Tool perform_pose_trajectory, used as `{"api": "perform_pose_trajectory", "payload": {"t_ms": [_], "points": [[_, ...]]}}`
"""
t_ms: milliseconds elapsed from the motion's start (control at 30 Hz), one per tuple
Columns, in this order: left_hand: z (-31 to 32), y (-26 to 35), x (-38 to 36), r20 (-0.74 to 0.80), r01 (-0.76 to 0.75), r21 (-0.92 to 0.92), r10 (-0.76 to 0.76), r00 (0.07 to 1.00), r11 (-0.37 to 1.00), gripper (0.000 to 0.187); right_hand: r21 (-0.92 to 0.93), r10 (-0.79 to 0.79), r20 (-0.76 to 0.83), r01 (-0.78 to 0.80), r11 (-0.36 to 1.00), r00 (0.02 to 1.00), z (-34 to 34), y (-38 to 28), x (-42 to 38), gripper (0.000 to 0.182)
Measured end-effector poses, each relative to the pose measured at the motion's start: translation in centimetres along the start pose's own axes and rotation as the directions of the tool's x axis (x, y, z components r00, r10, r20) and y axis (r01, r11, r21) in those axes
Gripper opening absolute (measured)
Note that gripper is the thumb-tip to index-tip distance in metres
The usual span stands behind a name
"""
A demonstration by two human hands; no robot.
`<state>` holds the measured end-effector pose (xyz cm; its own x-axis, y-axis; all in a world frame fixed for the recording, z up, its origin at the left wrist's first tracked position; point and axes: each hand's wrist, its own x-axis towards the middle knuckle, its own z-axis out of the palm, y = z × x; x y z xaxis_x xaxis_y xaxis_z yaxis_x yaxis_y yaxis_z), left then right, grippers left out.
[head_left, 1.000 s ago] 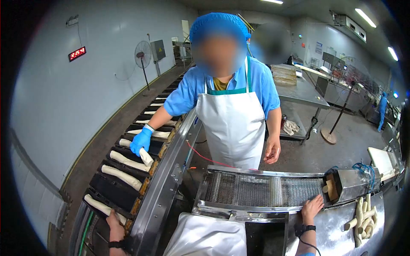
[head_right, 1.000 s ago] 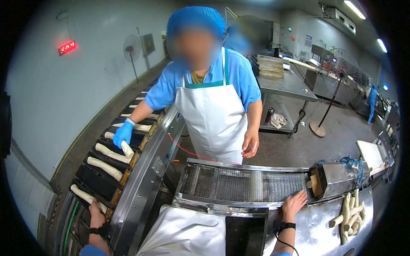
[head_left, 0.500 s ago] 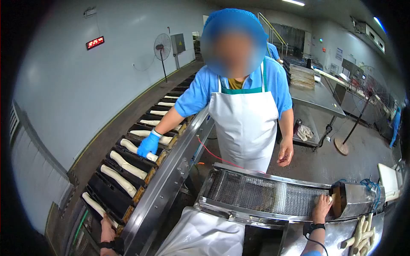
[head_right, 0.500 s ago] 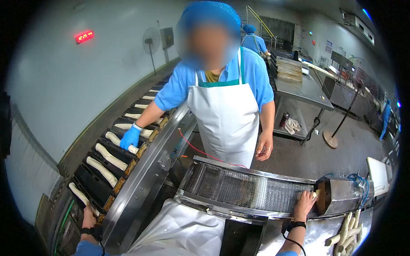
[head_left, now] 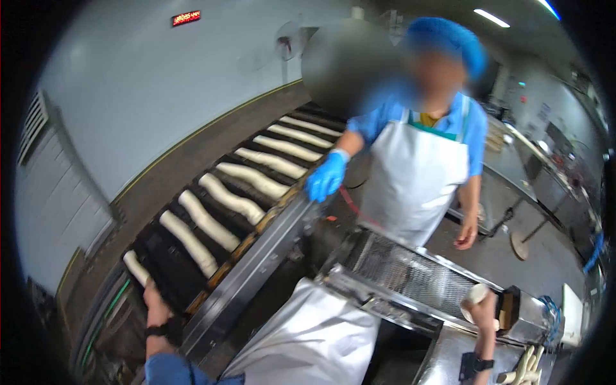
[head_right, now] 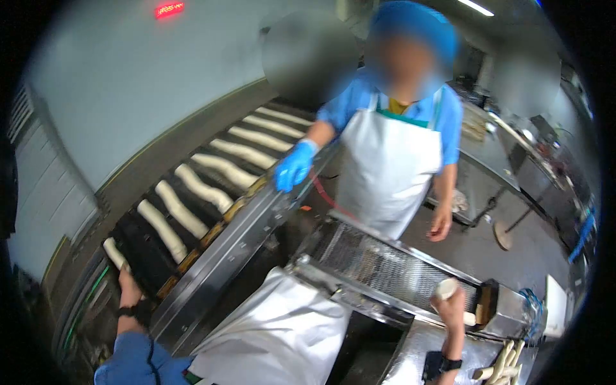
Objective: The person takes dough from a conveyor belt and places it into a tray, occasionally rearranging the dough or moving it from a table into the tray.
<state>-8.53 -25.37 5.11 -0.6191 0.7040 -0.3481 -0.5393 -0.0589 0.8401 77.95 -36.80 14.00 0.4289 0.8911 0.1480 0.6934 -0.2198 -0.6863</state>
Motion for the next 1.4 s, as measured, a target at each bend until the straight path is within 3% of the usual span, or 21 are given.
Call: {"api": "perform_pose_trajectory", "payload": {"t_ms": [67,133,200,267,333,400,467,533,567,667,767,833,867,900,933,967,1000,1067,1200,1300,1400], "points": [[0.8,1.8,-0.9,-0.403,0.039,0.599,0.259,0.878,0.800,0.065,0.361,0.005,-0.013,0.000,0.932,1.000,-0.2,-13.2,-1.8,0.034],[0.6,2.0,-1.0,-0.281,-0.090,0.841,0.572,0.771,0.534,0.066,0.528,-0.249,-0.015,0.219,0.821,0.968,0.7,-19.0,-3.1,0.047],[1.8,3.3,-4.6,-0.134,-0.329,0.690,0.560,0.818,0.645,0.066,0.716,-0.372,0.078,0.207,0.666,0.925,2.6,-25.4,-5.1,0.060],[2.1,5.0,-8.1,-0.031,-0.318,0.474,0.377,0.926,0.821,0.077,0.837,-0.538,0.216,0.129,0.532,0.815,6.6,-31.8,-6.9,0.067],[2.8,6.5,-10.6,-0.056,-0.236,0.423,0.286,0.957,0.875,0.079,0.926,-0.791,0.247,0.105,0.364,0.560,11.3,-37.8,-8.0,0.066],[3.1,6.7,-10.9,-0.087,-0.116,0.271,0.144,0.986,0.956,0.087,0.901,-0.895,0.379,0.126,0.415,0.235,14.2,-41.4,-7.8,0.082],[1.8,6.9,-10.9,-0.142,-0.067,0.203,0.097,0.985,0.977,0.090,0.925,-0.935,0.349,-0.179,0.334,0.059,18.2,-42.2,-9.8,0.082],[1.1,7.5,-11.8,0.077,-0.039,0.118,0.030,0.997,0.992,0.082,0.879,-0.894,0.447,-0.193,0.437,0.012,18.8,-41.9,-9.7,0.082],[1.4,7.0,-11.7,-0.027,-0.084,0.153,0.089,0.996,0.985,0.076,0.877,-0.894,0.449,-0.197,0.439,0.005,19.2,-41.3,-9.2,0.082],[0.5,5.8,-10.2,-0.346,0.061,0.356,0.071,0.936,0.932,0.072,0.886,-0.873,0.463,-0.116,0.449,0.151,19.9,-37.6,-6.5,0.070],[-4.2,4.4,-5.2,-0.069,-0.191,0.379,0.233,0.970,0.906,0.061,0.831,-0.762,0.555,-0.177,0.527,0.333,19.1,-33.2,-4.3,0.064],[-4.3,5.5,-3.3,-0.230,-0.125,0.354,0.216,0.949,0.927,0.043,0.796,-0.643,0.591,-0.221,0.564,0.487,19.0,-30.0,-3.6,0.058],[-8.7,5.4,0.9,0.016,-0.116,0.130,0.115,0.993,0.985,0.041,0.795,-0.621,0.582,-0.207,0.570,0.525,18.9,-28.4,-3.6,0.058],[-7.8,6.7,-1.2,-0.012,-0.139,0.242,0.147,0.989,0.960,0.043,0.768,-0.538,0.607,-0.255,0.588,0.585,18.7,-26.9,-3.6,0.057],[-9.6,7.2,-0.8,-0.084,-0.193,0.432,0.253,0.964,0.881,0.046,0.745,-0.456,0.621,-0.302,0.594,0.637,18.3,-25.4,-3.7,0.056],[-13.5,8.2,-0.2,0.054,-0.325,0.698,0.406,0.912,0.638,0.044,0.717,-0.382,0.620,-0.298,0.630,0.685,17.5,-24.1,-3.8,0.054],[-15.2,8.6,1.2,-0.188,-0.250,0.691,0.503,0.844,0.679,0.042,0.726,-0.364,0.597,-0.290,0.623,0.715,17.0,-22.6,-4.0,0.054],[-19.2,10.5,2.8,-0.003,-0.249,0.870,0.510,0.860,0.425,0.050,0.700,-0.182,0.564,-0.351,0.622,0.805,16.7,-19.6,-4.5,0.050],[-7.4,11.3,-4.3,0.045,0.071,0.987,0.663,0.748,-0.146,0.053,0.651,0.020,0.412,-0.309,0.693,0.911,16.2,-13.6,-5.0,0.042],[0.1,8.3,-3.4,0.362,-0.304,0.932,0.507,0.782,-0.197,0.057,0.463,0.149,0.180,-0.218,0.859,0.972,15.2,-8.0,-5.7,0.045],[11.8,4.6,-7.4,0.529,-0.517,0.845,0.360,0.769,-0.138,0.054,-0.127,0.135,-0.164,-0.157,0.979,0.977,11.9,-5.3,-8.7,0.053]]}}
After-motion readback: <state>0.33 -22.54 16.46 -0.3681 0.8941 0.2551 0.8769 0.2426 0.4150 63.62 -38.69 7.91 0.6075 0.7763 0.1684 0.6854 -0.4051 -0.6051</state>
